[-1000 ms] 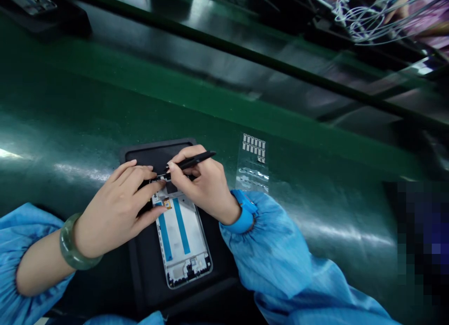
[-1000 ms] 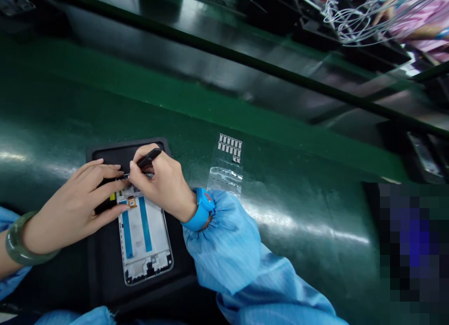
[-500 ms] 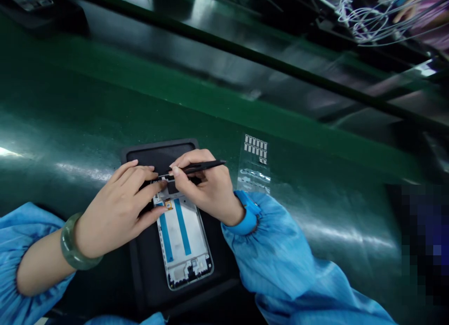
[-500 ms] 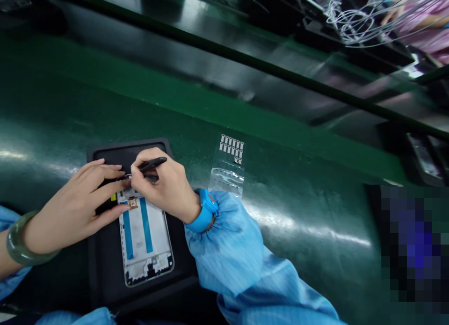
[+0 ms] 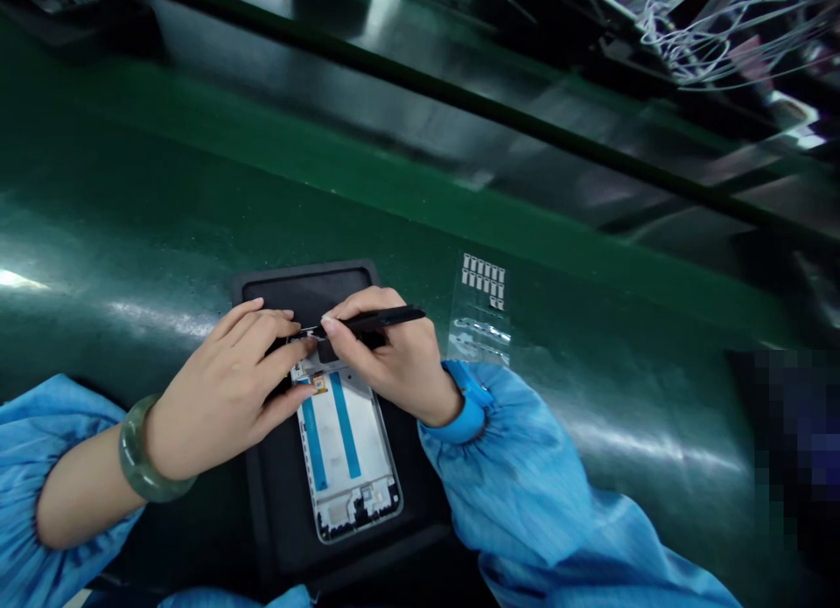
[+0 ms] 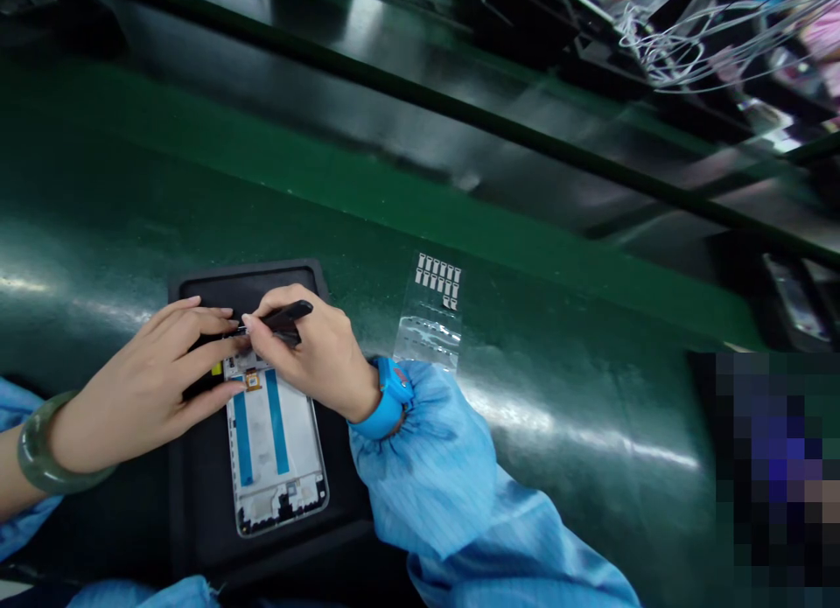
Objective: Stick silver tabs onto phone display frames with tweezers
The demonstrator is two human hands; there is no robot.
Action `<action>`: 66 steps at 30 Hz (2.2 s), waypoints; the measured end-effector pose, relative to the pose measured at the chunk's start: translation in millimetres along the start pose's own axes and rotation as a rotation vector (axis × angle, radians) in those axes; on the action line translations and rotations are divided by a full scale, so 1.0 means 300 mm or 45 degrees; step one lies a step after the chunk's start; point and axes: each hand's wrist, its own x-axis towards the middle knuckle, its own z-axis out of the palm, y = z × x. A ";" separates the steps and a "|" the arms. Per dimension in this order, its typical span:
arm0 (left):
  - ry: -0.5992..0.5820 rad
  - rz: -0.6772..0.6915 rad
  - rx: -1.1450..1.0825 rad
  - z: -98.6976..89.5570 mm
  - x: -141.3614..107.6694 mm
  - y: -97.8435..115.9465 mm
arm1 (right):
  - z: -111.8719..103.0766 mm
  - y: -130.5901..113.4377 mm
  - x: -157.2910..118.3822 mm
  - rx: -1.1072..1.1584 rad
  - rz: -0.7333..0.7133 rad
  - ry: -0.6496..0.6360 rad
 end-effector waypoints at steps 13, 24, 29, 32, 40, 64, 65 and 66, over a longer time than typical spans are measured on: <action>0.002 0.000 0.000 -0.001 -0.002 0.000 | -0.004 0.015 -0.005 0.168 -0.023 -0.102; 0.013 0.002 -0.008 0.000 -0.001 -0.001 | -0.004 0.023 -0.010 0.256 -0.007 -0.108; 0.003 -0.007 0.001 0.000 -0.001 0.002 | -0.006 0.025 -0.009 0.234 -0.013 -0.040; 0.002 -0.005 0.002 -0.001 -0.001 0.002 | -0.005 0.023 -0.006 0.212 -0.018 -0.041; 0.006 0.013 0.011 0.002 -0.005 -0.008 | -0.005 0.007 0.001 0.130 0.034 -0.054; 0.015 -0.009 -0.046 -0.002 -0.004 -0.009 | -0.001 0.017 -0.003 0.248 0.023 -0.140; 0.012 -0.008 -0.043 -0.002 -0.004 -0.009 | 0.000 0.017 -0.004 0.257 0.022 -0.145; 0.011 -0.008 -0.038 -0.002 -0.004 -0.008 | 0.001 0.017 -0.004 0.268 0.016 -0.146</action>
